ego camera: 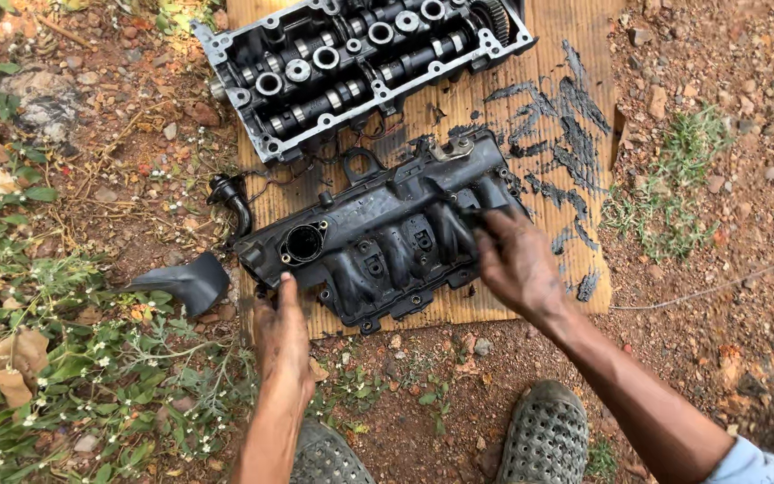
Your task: The person scrapes debris from internal engine components using a tool and wipes the surfaces by hand while the parts are resting on a cardboard sheet.
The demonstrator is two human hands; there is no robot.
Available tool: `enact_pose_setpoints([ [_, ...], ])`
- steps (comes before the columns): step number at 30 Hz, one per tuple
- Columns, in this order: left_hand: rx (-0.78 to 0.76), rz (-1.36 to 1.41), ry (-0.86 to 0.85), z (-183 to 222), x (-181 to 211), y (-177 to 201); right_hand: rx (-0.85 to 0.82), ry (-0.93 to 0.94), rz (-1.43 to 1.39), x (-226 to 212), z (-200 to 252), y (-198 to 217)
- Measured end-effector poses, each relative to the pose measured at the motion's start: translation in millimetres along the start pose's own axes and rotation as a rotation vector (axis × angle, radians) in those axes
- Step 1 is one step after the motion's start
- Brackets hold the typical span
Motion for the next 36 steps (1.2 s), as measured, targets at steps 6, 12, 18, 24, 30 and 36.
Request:
enact_pose_setpoints([
  [6, 0.045, -0.135, -0.112, 10, -24, -24, -0.109, 0.319, 0.564, -20, 9, 13],
  [12, -0.046, 0.002, 0.005, 3, -23, -33, 0.098, 0.819, 0.935, -38, -21, 5],
  [18, -0.124, 0.022, 0.062, -10, -36, -35, -0.122, 0.640, 1.062, -48, -30, 3],
  [24, -0.203, 0.127, -0.088, -20, -40, -31, -0.236, 0.614, 1.189, -68, -30, 5],
  [30, -0.173, 0.118, -0.056, -19, -35, -26, -0.180, 0.718, 1.159, -67, -33, 4],
  [36, -0.238, 0.132, -0.175, -28, -41, -28, -0.229, 0.579, 1.107, -82, -39, 21],
])
Point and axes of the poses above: each hand's wrist, its own z-axis away from the middle knuckle, its own y-axis out of the back of the hand, x = y × z, the point moved 1 cm from there along -z, towards the middle knuckle, and after that the axes turned 5 degrees about -x, right-handed, at the moved point
